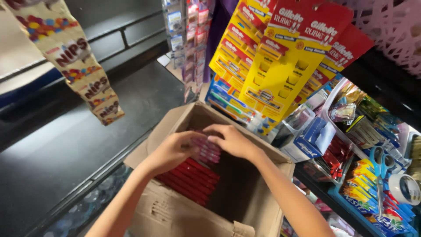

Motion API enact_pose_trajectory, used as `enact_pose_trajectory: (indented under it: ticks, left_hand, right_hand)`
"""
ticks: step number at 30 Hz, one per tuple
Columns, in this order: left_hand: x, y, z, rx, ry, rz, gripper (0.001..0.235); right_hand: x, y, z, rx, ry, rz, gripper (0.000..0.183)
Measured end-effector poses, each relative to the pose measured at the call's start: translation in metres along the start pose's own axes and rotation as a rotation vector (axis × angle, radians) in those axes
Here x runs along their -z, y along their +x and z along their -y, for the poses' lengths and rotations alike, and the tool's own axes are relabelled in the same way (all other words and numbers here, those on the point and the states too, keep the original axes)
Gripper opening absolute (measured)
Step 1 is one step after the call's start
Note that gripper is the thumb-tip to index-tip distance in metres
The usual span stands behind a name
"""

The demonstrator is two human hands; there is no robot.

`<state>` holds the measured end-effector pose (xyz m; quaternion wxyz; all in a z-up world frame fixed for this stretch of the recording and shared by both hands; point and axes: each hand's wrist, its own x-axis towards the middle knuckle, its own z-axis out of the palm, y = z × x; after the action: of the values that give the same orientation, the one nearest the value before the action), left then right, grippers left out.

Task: The person takes various snack packets from a cardboard box and places them into an orange plastic basket on a shelf. The person handles multiple packets of different colors and sizes, arranging them in the basket.

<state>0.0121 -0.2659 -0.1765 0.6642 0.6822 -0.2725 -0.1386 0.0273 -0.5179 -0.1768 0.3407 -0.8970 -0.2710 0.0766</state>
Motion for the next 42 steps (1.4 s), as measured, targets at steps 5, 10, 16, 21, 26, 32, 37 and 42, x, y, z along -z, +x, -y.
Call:
enact_pose_trajectory:
  ticks: [5,10,16,21,26,32,37,42]
  left_hand:
    - [0.056,-0.024,-0.097,0.206,0.050,0.100,0.019]
    - [0.125,-0.060,-0.175,0.224,0.335,-0.150,0.034]
    - [0.231,-0.113,-0.226,-0.161,0.186,-0.336,0.013]
    - [0.334,-0.160,-0.244,-0.326,0.255,-0.629,0.011]
    - [0.415,-0.191,-0.250,-0.381,0.595,-1.063,0.014]
    - [0.452,-0.221,-0.264,-0.523,0.813,-1.243,0.024]
    - [0.463,-0.220,-0.239,-0.423,1.277,-1.331,0.032]
    - [0.469,-0.219,-0.236,-0.429,1.421,-1.271,0.044]
  right_hand:
    - [0.019,0.019,0.070,-0.100,0.169,-0.174,0.022]
    - [0.022,0.058,0.154,0.118,0.139,-0.228,0.016]
    - [0.003,0.136,0.280,0.395,0.231,-0.164,0.022]
    - [-0.044,0.247,0.349,0.631,0.207,-0.092,0.022]
    - [-0.085,0.370,0.406,0.709,0.220,-0.211,0.022]
    - [-0.115,0.543,0.402,0.663,-0.157,-0.496,0.053]
    - [-0.111,0.636,0.388,0.510,-0.670,-0.505,0.084]
    - [-0.103,0.660,0.406,0.203,-0.813,-0.192,0.102]
